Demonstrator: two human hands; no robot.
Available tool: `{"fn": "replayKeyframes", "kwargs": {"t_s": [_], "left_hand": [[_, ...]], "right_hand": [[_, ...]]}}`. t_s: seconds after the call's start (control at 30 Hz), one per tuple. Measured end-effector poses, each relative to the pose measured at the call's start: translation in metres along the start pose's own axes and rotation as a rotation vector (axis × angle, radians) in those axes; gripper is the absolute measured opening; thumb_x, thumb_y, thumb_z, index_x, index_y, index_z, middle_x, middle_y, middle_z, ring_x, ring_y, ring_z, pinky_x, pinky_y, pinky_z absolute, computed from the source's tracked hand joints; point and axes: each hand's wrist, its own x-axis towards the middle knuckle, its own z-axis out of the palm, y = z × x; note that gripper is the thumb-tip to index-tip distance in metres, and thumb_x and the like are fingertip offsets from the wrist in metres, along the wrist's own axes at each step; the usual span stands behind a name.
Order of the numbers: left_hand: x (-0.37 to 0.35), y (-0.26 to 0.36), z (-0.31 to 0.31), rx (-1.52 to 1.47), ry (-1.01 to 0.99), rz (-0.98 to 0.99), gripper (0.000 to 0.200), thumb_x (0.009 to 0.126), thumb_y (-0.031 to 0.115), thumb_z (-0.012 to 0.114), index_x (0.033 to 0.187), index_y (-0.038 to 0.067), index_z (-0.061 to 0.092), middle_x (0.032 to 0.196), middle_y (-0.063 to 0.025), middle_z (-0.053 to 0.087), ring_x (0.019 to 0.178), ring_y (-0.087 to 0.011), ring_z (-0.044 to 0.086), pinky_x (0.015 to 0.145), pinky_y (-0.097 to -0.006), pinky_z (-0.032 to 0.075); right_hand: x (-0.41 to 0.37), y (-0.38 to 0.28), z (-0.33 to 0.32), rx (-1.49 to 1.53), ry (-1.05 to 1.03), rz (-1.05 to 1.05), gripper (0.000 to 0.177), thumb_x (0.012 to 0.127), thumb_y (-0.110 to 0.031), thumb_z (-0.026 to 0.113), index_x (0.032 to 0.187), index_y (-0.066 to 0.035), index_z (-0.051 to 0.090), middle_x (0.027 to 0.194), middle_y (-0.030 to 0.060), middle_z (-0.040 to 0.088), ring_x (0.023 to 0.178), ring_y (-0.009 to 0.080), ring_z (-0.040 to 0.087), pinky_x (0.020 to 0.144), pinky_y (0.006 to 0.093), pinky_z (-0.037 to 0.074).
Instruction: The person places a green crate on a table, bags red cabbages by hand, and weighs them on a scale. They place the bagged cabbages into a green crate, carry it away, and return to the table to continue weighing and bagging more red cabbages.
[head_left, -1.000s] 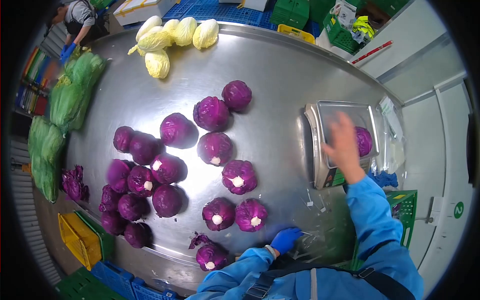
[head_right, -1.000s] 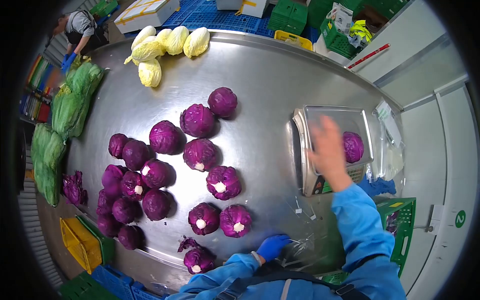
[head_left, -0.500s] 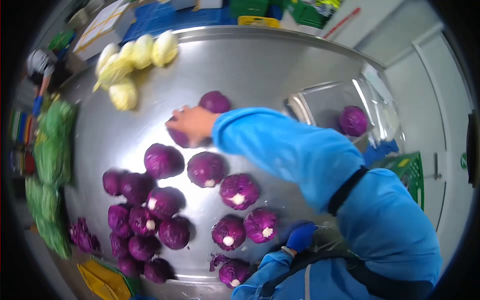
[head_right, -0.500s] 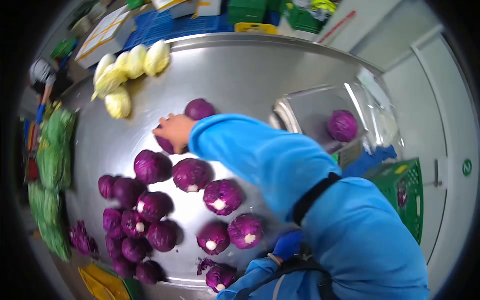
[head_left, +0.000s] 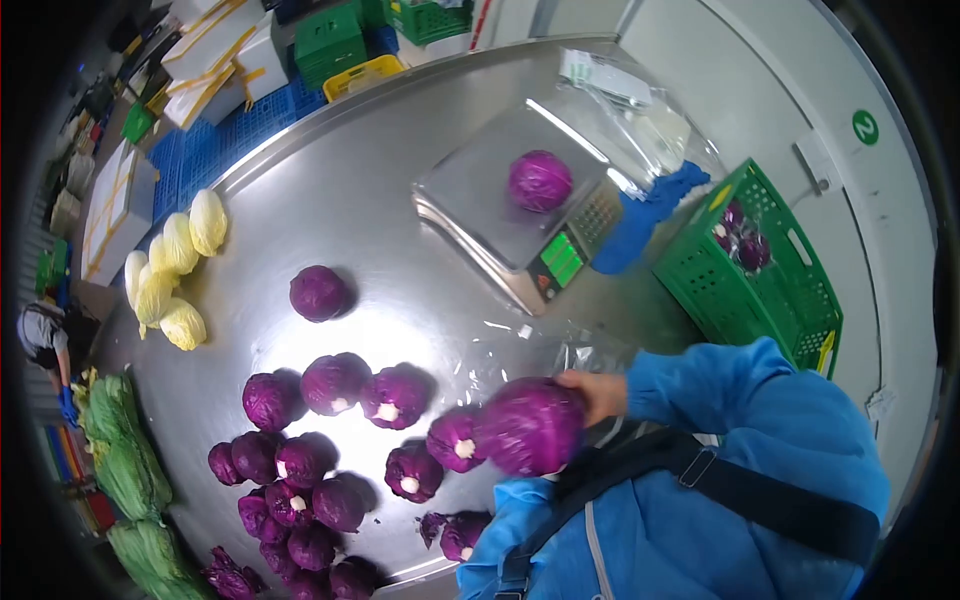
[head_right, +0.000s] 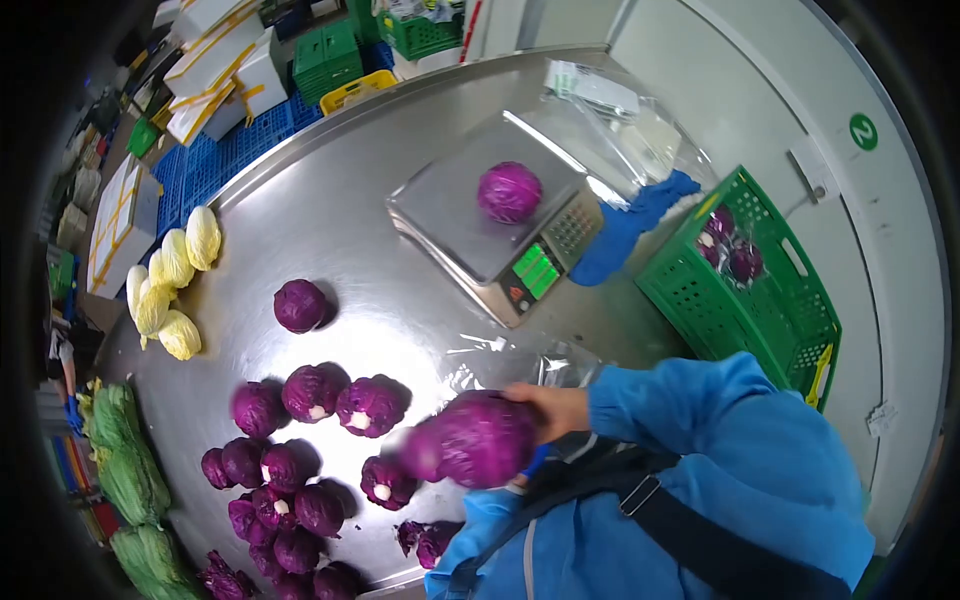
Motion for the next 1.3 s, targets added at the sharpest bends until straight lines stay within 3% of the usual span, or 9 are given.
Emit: {"fn": "replayKeyframes", "kwargs": {"t_s": [0.33, 0.5, 0.73, 0.87, 0.9, 1.0, 1.1, 1.2, 1.3], "left_hand": [[-0.024, 0.08, 0.038, -0.233, 0.358, 0.242, 0.077, 0.075, -0.006, 0.057, 0.147, 0.01, 0.034, 0.148, -0.0128, 0.041, 0.135, -0.029, 0.041, 0.106, -0.0362, 0.039], [-0.019, 0.108, 0.083, 0.183, 0.241, 0.174, 0.089, 0.07, -0.009, 0.05, 0.152, 0.017, 0.025, 0.15, -0.0133, 0.038, 0.121, -0.0379, 0.052, 0.09, -0.0402, 0.049], [-0.025, 0.14, 0.081, 0.197, 0.353, 0.22, 0.086, 0.065, -0.014, 0.046, 0.145, 0.016, 0.04, 0.145, -0.0111, 0.045, 0.125, -0.0326, 0.051, 0.097, -0.0379, 0.047], [-0.043, 0.152, 0.077, 0.293, 0.462, 0.232, 0.082, 0.063, -0.015, 0.044, 0.139, 0.015, 0.049, 0.14, -0.0107, 0.05, 0.117, -0.0317, 0.058, 0.089, -0.0371, 0.051], [-0.052, 0.164, 0.073, 0.332, 0.485, 0.26, 0.08, 0.062, -0.016, 0.043, 0.135, 0.015, 0.054, 0.138, -0.0104, 0.053, 0.114, -0.0311, 0.06, 0.088, -0.0366, 0.052], [-0.079, 0.192, 0.078, 0.38, 0.619, 0.365, 0.057, 0.062, -0.016, 0.042, 0.107, 0.008, 0.067, 0.121, -0.014, 0.062, 0.105, -0.0325, 0.063, 0.087, -0.0382, 0.051], [-0.11, 0.167, 0.118, 0.213, 0.844, 0.188, 0.028, 0.072, -0.009, 0.049, 0.097, 0.001, 0.059, 0.12, -0.023, 0.055, 0.112, -0.0399, 0.055, 0.096, -0.0423, 0.045], [-0.134, 0.171, 0.166, 0.555, 1.02, -0.121, 0.052, 0.084, 0.01, 0.063, 0.133, 0.004, 0.048, 0.129, -0.0248, 0.051, 0.118, -0.0415, 0.051, 0.098, -0.045, 0.042], [-0.166, 0.144, 0.213, 0.466, 0.63, -0.6, 0.075, 0.088, 0.019, 0.063, 0.15, 0.008, 0.024, 0.102, -0.0198, 0.067, 0.092, -0.0383, 0.065, 0.081, -0.043, 0.051]], "right_hand": [[-0.121, 0.062, -0.102, -0.966, 0.408, -0.712, 0.074, 0.081, -0.024, 0.073, 0.142, -0.005, 0.036, 0.132, 0.015, 0.049, 0.12, 0.0241, 0.052, 0.103, 0.0375, 0.042], [-0.14, 0.103, -0.115, -0.283, 0.685, -0.572, 0.069, 0.084, -0.032, 0.072, 0.139, -0.004, 0.04, 0.128, 0.0149, 0.053, 0.116, 0.0272, 0.056, 0.097, 0.0368, 0.046], [-0.191, 0.089, -0.102, -1.974, 1.016, -1.082, 0.056, 0.079, -0.029, 0.073, 0.122, 0.0, 0.052, 0.13, 0.0209, 0.047, 0.125, 0.0345, 0.044, 0.099, 0.0424, 0.041], [-0.165, 0.082, -0.133, -2.077, 0.899, -0.84, 0.022, 0.085, -0.025, 0.062, 0.079, -0.005, 0.055, 0.075, 0.0127, 0.066, 0.07, 0.0319, 0.066, 0.06, 0.0464, 0.05], [-0.174, 0.087, -0.129, -1.927, 0.866, -1.272, 0.022, 0.087, -0.022, 0.058, 0.072, -0.006, 0.055, 0.054, 0.0114, 0.059, 0.049, 0.0344, 0.06, 0.048, 0.047, 0.047], [-0.226, 0.107, -0.109, -1.881, 0.832, -1.241, 0.022, 0.087, -0.021, 0.057, 0.073, -0.005, 0.055, 0.059, 0.0145, 0.061, 0.055, 0.0347, 0.062, 0.051, 0.0462, 0.048], [-0.241, 0.135, -0.138, -1.977, 0.785, -1.098, 0.021, 0.088, -0.021, 0.057, 0.075, -0.005, 0.055, 0.056, 0.0165, 0.059, 0.053, 0.0363, 0.061, 0.05, 0.0469, 0.048], [-0.25, 0.165, -0.166, -2.031, 0.725, -0.997, 0.018, 0.088, -0.021, 0.057, 0.081, -0.004, 0.055, 0.053, 0.0168, 0.058, 0.051, 0.0373, 0.06, 0.049, 0.0481, 0.048], [-0.256, 0.18, -0.18, -2.122, 0.695, -0.906, 0.014, 0.085, -0.019, 0.058, 0.084, -0.005, 0.056, 0.059, 0.0148, 0.06, 0.056, 0.0343, 0.063, 0.051, 0.0463, 0.049]]}}
